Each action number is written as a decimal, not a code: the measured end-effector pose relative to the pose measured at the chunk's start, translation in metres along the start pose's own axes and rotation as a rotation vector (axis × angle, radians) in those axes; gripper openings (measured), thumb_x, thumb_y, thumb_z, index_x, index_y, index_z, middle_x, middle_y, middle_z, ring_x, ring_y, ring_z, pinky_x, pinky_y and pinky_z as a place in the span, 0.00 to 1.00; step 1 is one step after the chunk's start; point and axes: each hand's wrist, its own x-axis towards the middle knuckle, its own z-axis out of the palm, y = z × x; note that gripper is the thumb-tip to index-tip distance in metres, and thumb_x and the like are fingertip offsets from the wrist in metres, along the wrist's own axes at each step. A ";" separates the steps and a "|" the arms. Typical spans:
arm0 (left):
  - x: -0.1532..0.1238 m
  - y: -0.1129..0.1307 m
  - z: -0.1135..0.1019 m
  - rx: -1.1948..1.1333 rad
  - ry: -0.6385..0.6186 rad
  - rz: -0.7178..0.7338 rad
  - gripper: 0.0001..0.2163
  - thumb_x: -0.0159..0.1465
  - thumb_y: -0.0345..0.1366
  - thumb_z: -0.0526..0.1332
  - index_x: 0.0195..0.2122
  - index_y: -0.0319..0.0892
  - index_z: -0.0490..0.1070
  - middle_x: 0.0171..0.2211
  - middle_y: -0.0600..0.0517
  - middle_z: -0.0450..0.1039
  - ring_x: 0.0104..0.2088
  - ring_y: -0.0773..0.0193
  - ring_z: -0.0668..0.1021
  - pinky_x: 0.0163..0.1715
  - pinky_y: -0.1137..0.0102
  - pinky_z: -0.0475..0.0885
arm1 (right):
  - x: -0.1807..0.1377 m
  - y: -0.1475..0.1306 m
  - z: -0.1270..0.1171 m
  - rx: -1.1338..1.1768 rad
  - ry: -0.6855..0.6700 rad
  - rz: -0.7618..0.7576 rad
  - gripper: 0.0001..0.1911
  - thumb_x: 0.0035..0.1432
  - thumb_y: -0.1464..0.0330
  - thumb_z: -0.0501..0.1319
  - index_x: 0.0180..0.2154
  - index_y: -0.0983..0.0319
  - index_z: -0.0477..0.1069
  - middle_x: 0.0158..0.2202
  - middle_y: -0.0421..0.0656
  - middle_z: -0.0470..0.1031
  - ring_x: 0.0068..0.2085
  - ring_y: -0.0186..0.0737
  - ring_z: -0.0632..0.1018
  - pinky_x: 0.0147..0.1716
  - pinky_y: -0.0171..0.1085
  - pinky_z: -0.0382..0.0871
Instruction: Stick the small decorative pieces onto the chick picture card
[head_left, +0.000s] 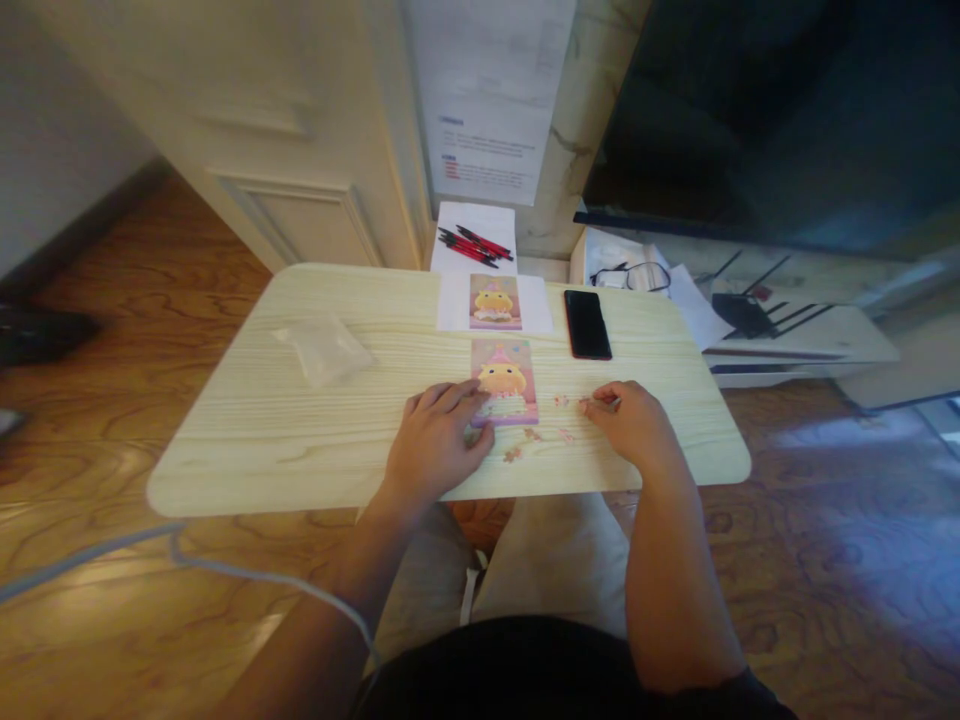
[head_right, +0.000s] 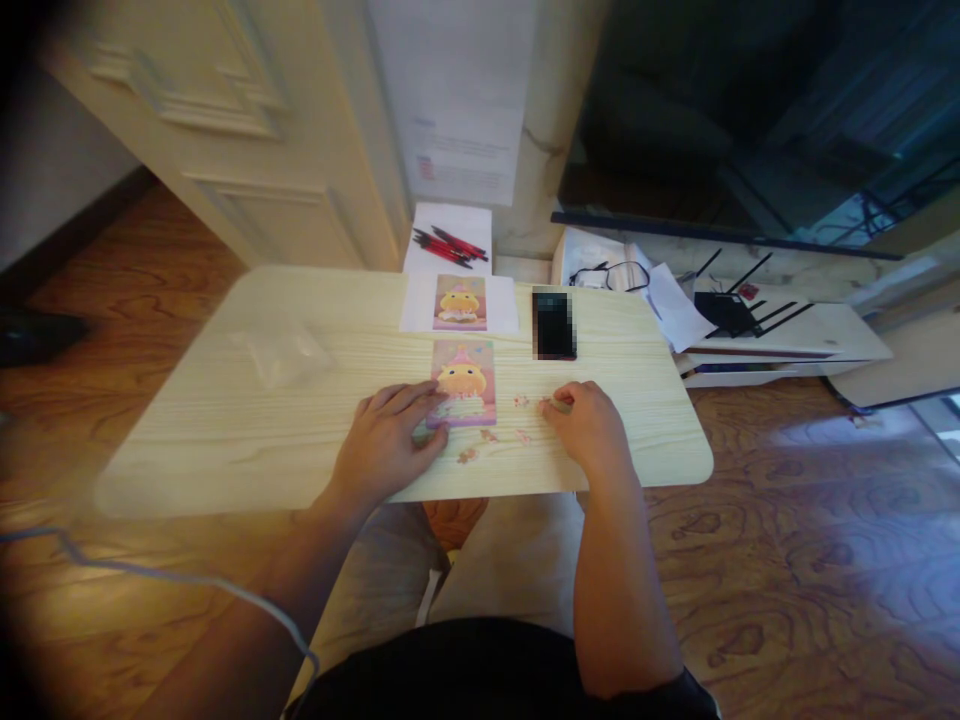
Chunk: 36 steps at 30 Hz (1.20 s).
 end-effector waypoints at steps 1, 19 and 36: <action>0.000 0.000 0.000 0.002 0.001 0.002 0.18 0.68 0.41 0.59 0.58 0.51 0.74 0.63 0.51 0.73 0.60 0.48 0.72 0.56 0.49 0.68 | -0.001 -0.002 0.002 0.002 -0.010 0.006 0.11 0.57 0.59 0.68 0.37 0.59 0.78 0.40 0.45 0.77 0.38 0.44 0.77 0.43 0.44 0.71; -0.004 -0.002 -0.001 -0.061 0.018 0.072 0.13 0.69 0.40 0.59 0.50 0.50 0.78 0.55 0.51 0.78 0.54 0.52 0.76 0.53 0.54 0.69 | -0.011 -0.070 0.036 0.413 -0.131 -0.245 0.09 0.62 0.71 0.63 0.42 0.55 0.80 0.41 0.40 0.83 0.41 0.41 0.82 0.44 0.41 0.75; -0.003 -0.007 0.004 -0.095 0.025 0.160 0.12 0.67 0.39 0.60 0.48 0.49 0.80 0.53 0.50 0.79 0.52 0.53 0.77 0.53 0.55 0.71 | -0.028 -0.039 0.011 0.472 -0.040 -0.096 0.08 0.63 0.65 0.62 0.41 0.58 0.79 0.40 0.43 0.83 0.38 0.41 0.82 0.41 0.40 0.76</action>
